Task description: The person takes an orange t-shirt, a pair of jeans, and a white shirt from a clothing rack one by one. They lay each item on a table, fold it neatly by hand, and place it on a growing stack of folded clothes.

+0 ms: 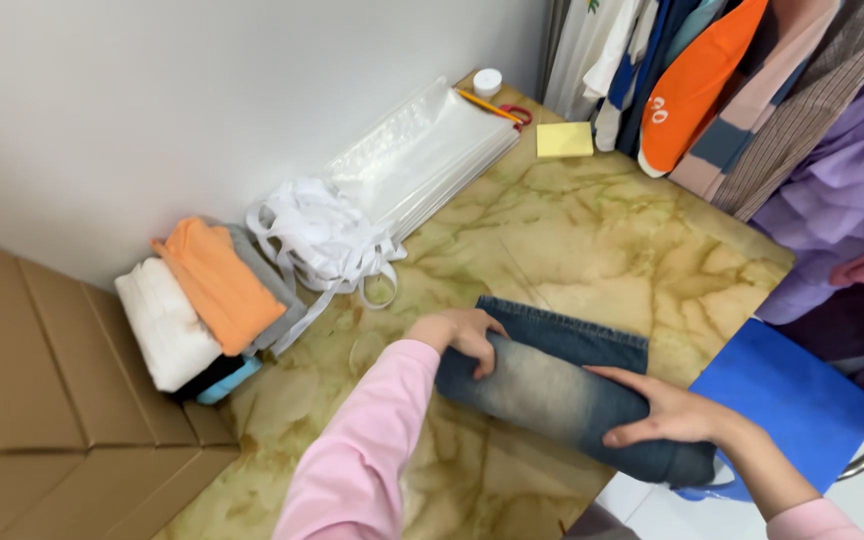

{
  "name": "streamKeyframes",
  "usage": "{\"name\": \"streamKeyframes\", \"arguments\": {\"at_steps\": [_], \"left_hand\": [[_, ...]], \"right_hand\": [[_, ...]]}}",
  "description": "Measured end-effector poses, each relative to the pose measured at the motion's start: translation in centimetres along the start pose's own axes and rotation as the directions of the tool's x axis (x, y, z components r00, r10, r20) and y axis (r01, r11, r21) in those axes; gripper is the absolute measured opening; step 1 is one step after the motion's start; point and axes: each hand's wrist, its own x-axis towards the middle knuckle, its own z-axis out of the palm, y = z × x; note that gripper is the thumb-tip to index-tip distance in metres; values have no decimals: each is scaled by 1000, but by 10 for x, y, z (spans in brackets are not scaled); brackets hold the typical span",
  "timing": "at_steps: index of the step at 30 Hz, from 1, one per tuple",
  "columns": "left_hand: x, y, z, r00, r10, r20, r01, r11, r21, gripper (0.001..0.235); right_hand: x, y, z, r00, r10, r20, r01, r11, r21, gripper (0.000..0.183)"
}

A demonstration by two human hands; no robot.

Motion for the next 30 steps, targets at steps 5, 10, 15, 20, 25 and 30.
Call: {"name": "streamKeyframes", "arguments": {"at_steps": [5, 10, 15, 20, 25, 30], "left_hand": [[68, -66, 10, 959, -95, -268, -55, 863, -501, 90], [88, -60, 56, 813, -343, -471, -185, 615, -767, 96], [52, -24, 127, 99, -729, -677, -365, 606, -707, 55], [85, -8, 267, 446, -875, -187, -535, -93, -839, 64], [81, 55, 258, 761, -636, -129, -470, -403, -785, 70], [14, 59, 208, 837, -520, -170, -547, -802, -242, 76]], "right_hand": [[24, 9, -42, 935, 48, -351, -52, 999, -3, 74], [50, 1, -51, 764, -274, -583, 17, 913, -407, 49], [89, -1, -70, 975, -43, -220, -56, 903, -425, 117], [128, -6, -87, 998, 48, -43, -55, 984, -170, 101], [122, -53, -58, 981, 194, 20, -191, 975, -110, 79], [91, -104, 13, 949, 315, -1, -303, 911, 282, 78]]}}
